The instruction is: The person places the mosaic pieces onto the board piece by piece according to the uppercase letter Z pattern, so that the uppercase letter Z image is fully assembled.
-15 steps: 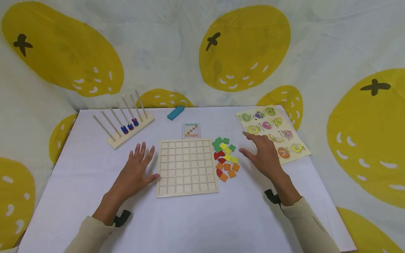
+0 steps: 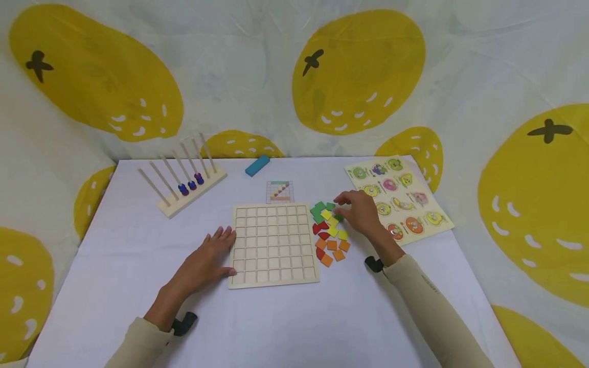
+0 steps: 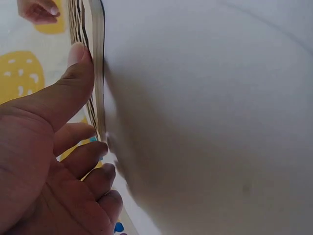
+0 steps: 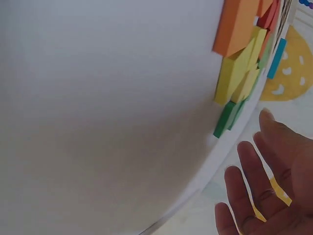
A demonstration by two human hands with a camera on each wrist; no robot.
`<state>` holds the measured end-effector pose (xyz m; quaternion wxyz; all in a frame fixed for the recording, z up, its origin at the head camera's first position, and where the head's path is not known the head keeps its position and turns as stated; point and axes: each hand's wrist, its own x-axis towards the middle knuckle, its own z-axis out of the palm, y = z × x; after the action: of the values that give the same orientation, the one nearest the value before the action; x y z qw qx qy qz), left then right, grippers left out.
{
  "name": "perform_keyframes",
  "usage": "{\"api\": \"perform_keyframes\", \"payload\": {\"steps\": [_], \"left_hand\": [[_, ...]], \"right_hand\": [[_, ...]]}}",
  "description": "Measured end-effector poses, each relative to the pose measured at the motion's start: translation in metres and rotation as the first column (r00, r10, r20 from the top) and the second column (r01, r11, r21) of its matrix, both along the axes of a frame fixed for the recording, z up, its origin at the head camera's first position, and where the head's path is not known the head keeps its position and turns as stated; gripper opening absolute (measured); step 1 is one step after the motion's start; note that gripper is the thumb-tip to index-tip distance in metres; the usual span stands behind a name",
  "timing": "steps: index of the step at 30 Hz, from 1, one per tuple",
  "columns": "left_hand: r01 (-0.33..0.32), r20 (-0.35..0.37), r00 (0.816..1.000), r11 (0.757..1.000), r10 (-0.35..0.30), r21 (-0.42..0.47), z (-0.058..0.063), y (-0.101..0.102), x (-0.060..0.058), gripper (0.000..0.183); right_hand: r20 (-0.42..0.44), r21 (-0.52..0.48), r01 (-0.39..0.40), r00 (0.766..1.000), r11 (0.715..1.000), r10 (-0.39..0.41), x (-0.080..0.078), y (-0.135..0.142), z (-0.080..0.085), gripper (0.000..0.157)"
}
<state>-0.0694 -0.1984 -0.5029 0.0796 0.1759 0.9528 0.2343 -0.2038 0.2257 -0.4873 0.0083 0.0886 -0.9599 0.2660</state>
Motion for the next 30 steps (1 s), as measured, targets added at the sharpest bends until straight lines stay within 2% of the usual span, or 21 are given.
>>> {"api": "perform_keyframes", "payload": {"steps": [5,11,18,22,30], "left_hand": [[0.001,0.012,1.000,1.000,-0.001,-0.010,-0.002,0.001,0.000,0.102],[-0.010,0.021,1.000,1.000,0.011,-0.025,-0.004,0.003,0.001,0.103],[-0.016,0.005,1.000,1.000,0.016,-0.022,-0.006,0.003,0.002,0.102],[-0.010,-0.001,1.000,1.000,0.010,-0.009,-0.006,0.002,0.001,0.101],[-0.016,0.003,1.000,1.000,0.016,-0.005,-0.004,0.003,0.001,0.101]], "right_hand": [[0.087,0.018,0.021,0.996,1.000,-0.022,-0.013,-0.005,-0.007,0.022],[0.131,0.066,0.019,0.991,0.998,-0.027,-0.022,-0.007,-0.011,0.019],[0.200,0.012,0.042,0.979,0.999,-0.044,-0.028,-0.009,-0.009,0.015],[0.194,-0.013,0.065,0.979,0.998,-0.061,-0.029,-0.010,-0.005,0.011],[0.119,-0.080,0.074,0.991,0.994,-0.064,-0.026,-0.021,0.011,0.006]]}}
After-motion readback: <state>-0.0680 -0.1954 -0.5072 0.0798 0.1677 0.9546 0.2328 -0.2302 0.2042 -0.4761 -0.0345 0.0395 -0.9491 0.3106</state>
